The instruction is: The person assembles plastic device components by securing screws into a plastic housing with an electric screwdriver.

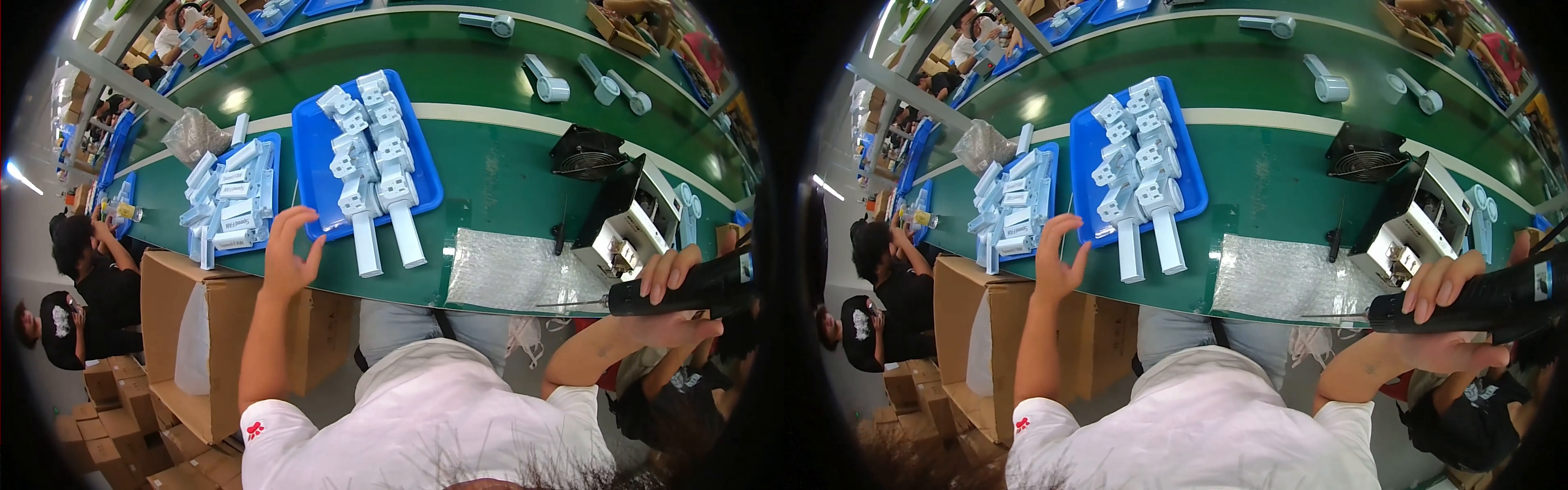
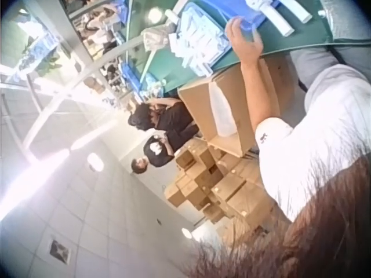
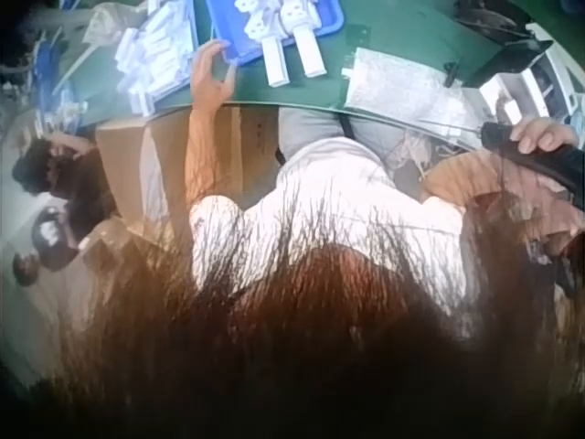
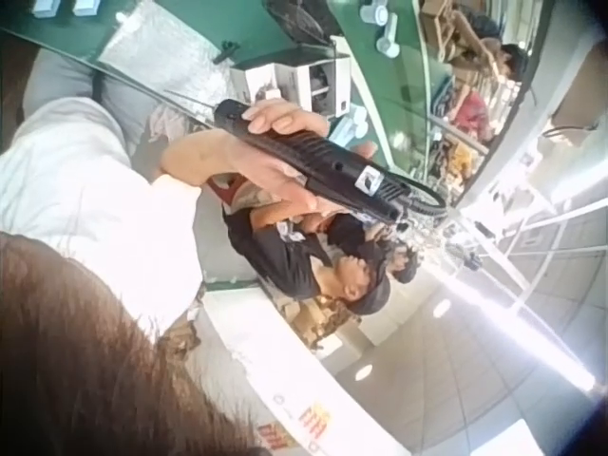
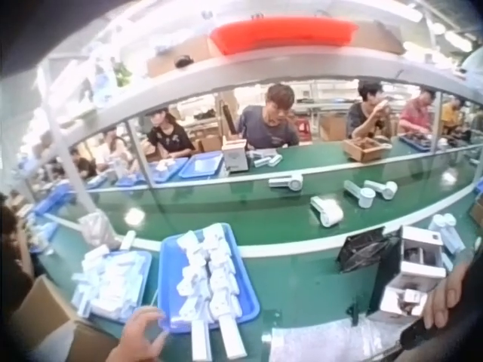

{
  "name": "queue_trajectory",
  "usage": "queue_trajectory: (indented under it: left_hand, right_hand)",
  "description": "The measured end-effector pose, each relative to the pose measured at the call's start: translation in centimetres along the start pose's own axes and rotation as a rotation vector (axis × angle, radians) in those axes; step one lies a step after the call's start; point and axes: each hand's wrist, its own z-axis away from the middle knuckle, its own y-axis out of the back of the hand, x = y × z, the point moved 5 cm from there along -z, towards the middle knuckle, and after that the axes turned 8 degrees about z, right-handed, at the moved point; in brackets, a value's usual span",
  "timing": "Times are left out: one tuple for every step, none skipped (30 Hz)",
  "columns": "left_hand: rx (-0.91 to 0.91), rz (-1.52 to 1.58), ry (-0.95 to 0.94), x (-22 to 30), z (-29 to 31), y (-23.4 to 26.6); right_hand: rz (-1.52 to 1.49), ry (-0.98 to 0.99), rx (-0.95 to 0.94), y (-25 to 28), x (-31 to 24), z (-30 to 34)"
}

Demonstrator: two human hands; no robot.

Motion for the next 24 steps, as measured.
queue_trajectory:
  left_hand:
    - [0.007, -0.008, 0.000, 0.0, -0.9, 0.7]
    - [-0.196, -0.118, -0.051, -0.2, -1.9, 0.4]
    - [-0.400, -0.229, -0.101, -0.5, -2.3, 0.2]
    - [-0.519, -0.260, -0.135, -2.0, -2.4, 0.3]
    - [-0.518, -0.266, -0.143, -3.2, -2.6, 0.8]
    - [-0.637, -0.334, -0.246, -4.1, -2.5, 0.6]
    - [-0.755, -0.398, -0.348, -4.2, -2.5, -0.1]
    - [-0.726, -0.390, -0.489, -3.6, -2.5, -0.7]
    - [-0.728, -0.391, -0.496, -3.4, -2.4, -1.7]
    - [-0.740, -0.360, -0.551, -2.0, -2.7, -3.1]
    - [-0.753, -0.321, -0.611, -0.6, -2.8, -4.9]
    - [-0.711, -0.322, -0.651, 0.4, -2.9, -6.7]
    - [-0.667, -0.317, -0.693, 1.3, -3.0, -8.6]
    - [-0.643, -0.296, -0.688, 2.2, -3.7, -10.3]
    - [-0.618, -0.273, -0.683, 3.1, -4.5, -12.1]
    - [-0.568, -0.250, -0.661, 3.9, -5.5, -13.7]
    - [-0.521, -0.225, -0.641, 4.6, -6.6, -15.4]
    - [-0.489, -0.258, -0.593, 5.0, -7.6, -17.0]
    - [-0.458, -0.283, -0.548, 5.4, -8.7, -18.7]
    - [-0.393, -0.308, -0.471, 5.4, -10.0, -20.1]
    - [-0.329, -0.331, -0.397, 5.3, -11.6, -21.3]
    - [-0.272, -0.330, -0.342, 5.1, -13.3, -22.5]
    - [-0.214, -0.332, -0.286, 4.7, -14.9, -23.2]
    - [-0.315, -0.379, -0.158, 4.7, -16.4, -23.7]
  right_hand:
    - [-0.009, 0.003, -0.003, 0.3, 0.0, 0.0]
    - [0.044, -0.002, 0.042, 0.8, 0.0, 0.1]
    - [0.099, -0.006, 0.090, 1.2, -0.1, 0.2]
    - [0.100, 0.005, 0.097, 1.2, -0.3, 0.3]
    - [0.145, -0.006, 0.127, 1.3, -0.4, 0.4]
    - [0.190, -0.018, 0.158, 1.6, -0.6, 0.4]
    - [0.192, -0.012, 0.162, 1.9, -0.7, 0.5]
    - [0.204, -0.006, 0.152, 2.2, -0.8, 0.5]
    - [0.216, -0.001, 0.141, 2.4, -0.9, 0.6]
    - [0.221, 0.004, 0.149, 2.5, -1.0, 0.6]
    - [0.258, 0.021, 0.153, 2.5, -1.4, 0.6]
    - [0.280, 0.035, 0.153, 2.6, -1.4, 0.6]
    - [0.284, 0.038, 0.157, 2.6, -1.5, 0.8]
    - [0.366, 0.013, 0.218, 3.0, -1.6, 0.9]
    - [0.450, -0.011, 0.278, 3.4, -1.6, 1.0]
    - [0.429, -0.008, 0.294, 3.2, -1.5, 0.9]
    - [0.432, -0.005, 0.297, 3.1, -1.6, 0.9]
    - [0.432, -0.028, 0.301, 3.0, -1.5, 0.8]
    - [0.440, -0.052, 0.306, 3.0, -1.7, 0.9]
    - [0.417, -0.050, 0.293, 3.1, -1.4, 0.8]
    - [0.410, -0.052, 0.287, 3.2, -1.4, 0.7]
    - [0.393, -0.055, 0.275, 3.3, -1.3, 0.6]
    - [0.372, -0.059, 0.262, 3.2, -1.1, 0.5]
    - [0.385, -0.053, 0.302, 3.2, -0.9, 0.5]
